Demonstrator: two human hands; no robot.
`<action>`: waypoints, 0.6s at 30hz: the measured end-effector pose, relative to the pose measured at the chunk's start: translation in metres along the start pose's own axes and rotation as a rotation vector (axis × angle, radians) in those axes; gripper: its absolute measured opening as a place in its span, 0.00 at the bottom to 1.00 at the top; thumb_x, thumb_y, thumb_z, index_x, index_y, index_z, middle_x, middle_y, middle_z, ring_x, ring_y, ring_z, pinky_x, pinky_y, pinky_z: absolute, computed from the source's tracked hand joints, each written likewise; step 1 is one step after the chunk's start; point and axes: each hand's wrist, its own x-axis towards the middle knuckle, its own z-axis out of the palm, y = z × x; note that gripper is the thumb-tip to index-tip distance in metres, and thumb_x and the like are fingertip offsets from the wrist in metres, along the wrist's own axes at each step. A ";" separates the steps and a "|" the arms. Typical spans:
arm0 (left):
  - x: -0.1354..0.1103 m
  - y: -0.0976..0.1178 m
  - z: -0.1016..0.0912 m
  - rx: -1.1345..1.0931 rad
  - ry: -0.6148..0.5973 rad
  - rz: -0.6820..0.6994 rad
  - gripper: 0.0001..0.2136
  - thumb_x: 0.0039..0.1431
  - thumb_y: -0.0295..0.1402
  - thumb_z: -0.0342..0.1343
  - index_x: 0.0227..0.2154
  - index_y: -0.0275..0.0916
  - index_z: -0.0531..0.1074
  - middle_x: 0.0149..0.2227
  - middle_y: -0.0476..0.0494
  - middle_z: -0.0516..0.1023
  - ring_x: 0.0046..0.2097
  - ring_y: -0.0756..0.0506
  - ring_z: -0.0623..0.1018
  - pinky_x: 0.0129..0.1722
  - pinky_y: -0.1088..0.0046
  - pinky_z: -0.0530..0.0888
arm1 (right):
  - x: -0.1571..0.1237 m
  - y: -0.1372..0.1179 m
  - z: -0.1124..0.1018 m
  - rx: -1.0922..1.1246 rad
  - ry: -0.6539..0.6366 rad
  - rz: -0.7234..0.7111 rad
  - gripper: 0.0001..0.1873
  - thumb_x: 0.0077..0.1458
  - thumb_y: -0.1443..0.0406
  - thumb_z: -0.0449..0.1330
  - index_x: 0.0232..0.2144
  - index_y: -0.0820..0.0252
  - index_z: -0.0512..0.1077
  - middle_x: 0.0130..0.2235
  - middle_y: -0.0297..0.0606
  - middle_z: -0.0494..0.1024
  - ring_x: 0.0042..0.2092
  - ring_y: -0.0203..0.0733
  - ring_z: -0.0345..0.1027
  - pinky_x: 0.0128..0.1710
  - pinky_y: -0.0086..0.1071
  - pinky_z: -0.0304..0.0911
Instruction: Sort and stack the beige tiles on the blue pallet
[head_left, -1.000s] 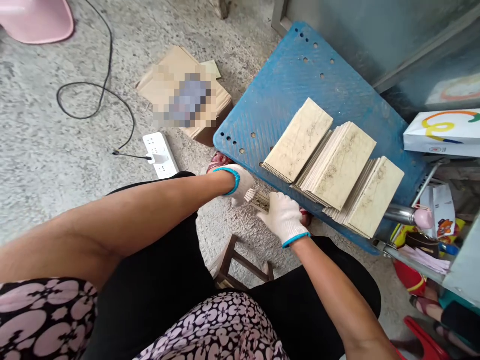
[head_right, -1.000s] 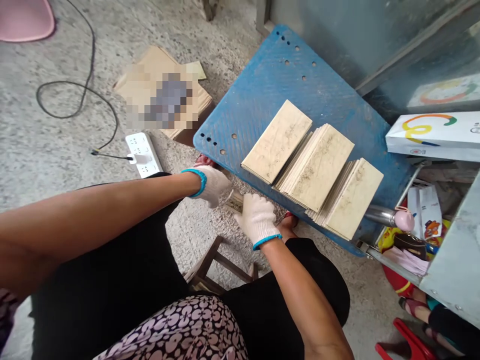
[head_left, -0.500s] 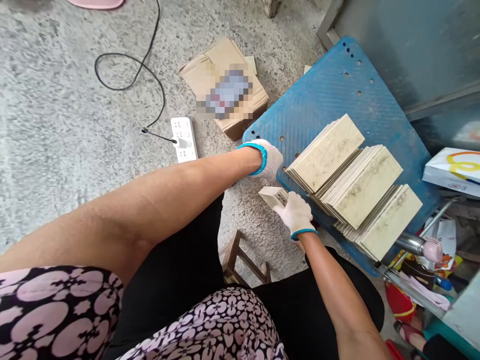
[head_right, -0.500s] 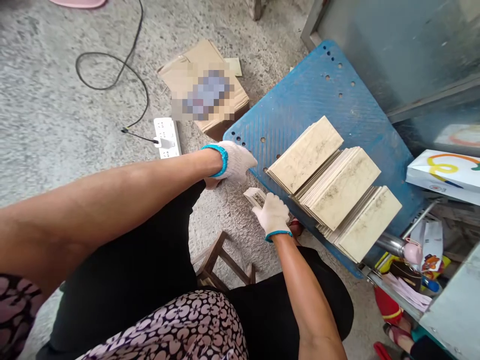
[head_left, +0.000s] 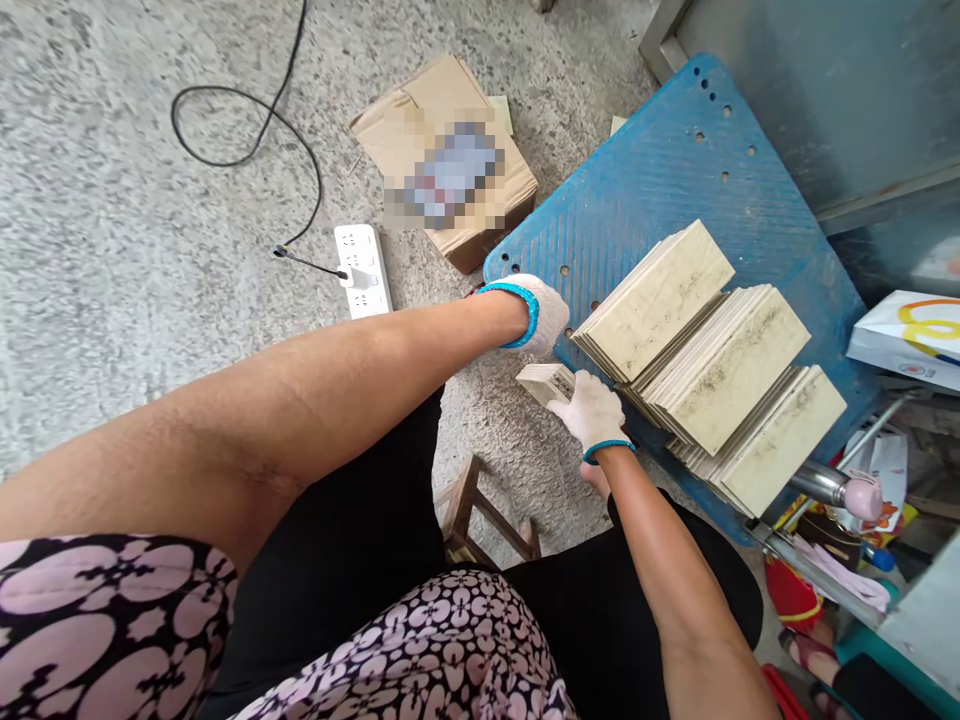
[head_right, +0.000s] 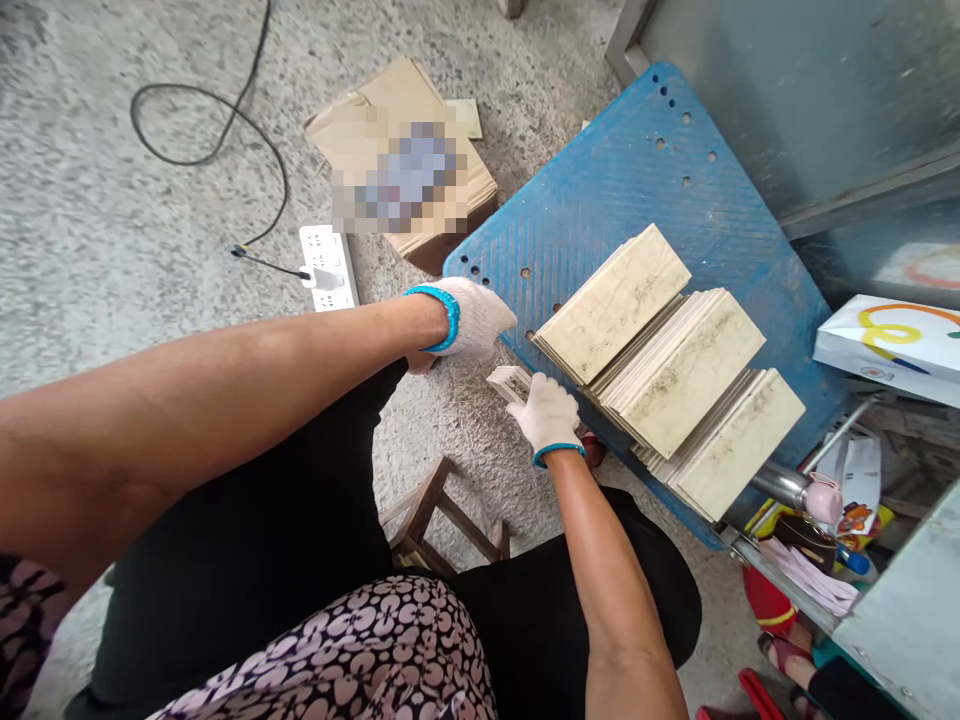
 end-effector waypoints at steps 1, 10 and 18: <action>0.001 0.000 0.001 0.040 -0.015 0.012 0.20 0.49 0.31 0.63 0.48 0.41 0.81 0.46 0.35 0.81 0.49 0.33 0.78 0.49 0.60 0.71 | 0.002 0.001 0.000 0.002 0.000 -0.001 0.28 0.55 0.49 0.65 0.48 0.62 0.66 0.48 0.49 0.76 0.50 0.55 0.75 0.46 0.42 0.69; 0.013 -0.003 0.007 0.165 -0.064 0.061 0.24 0.53 0.35 0.59 0.55 0.39 0.78 0.50 0.32 0.79 0.50 0.31 0.77 0.48 0.59 0.72 | 0.014 0.008 0.001 0.056 0.031 0.042 0.26 0.55 0.50 0.66 0.48 0.60 0.67 0.47 0.47 0.77 0.49 0.53 0.75 0.45 0.40 0.68; 0.023 -0.003 0.011 0.185 -0.078 0.045 0.25 0.53 0.36 0.59 0.55 0.38 0.77 0.52 0.31 0.78 0.50 0.31 0.78 0.47 0.60 0.72 | 0.003 0.007 0.005 0.060 0.184 -0.001 0.30 0.59 0.55 0.64 0.59 0.59 0.61 0.52 0.49 0.73 0.51 0.50 0.71 0.49 0.38 0.64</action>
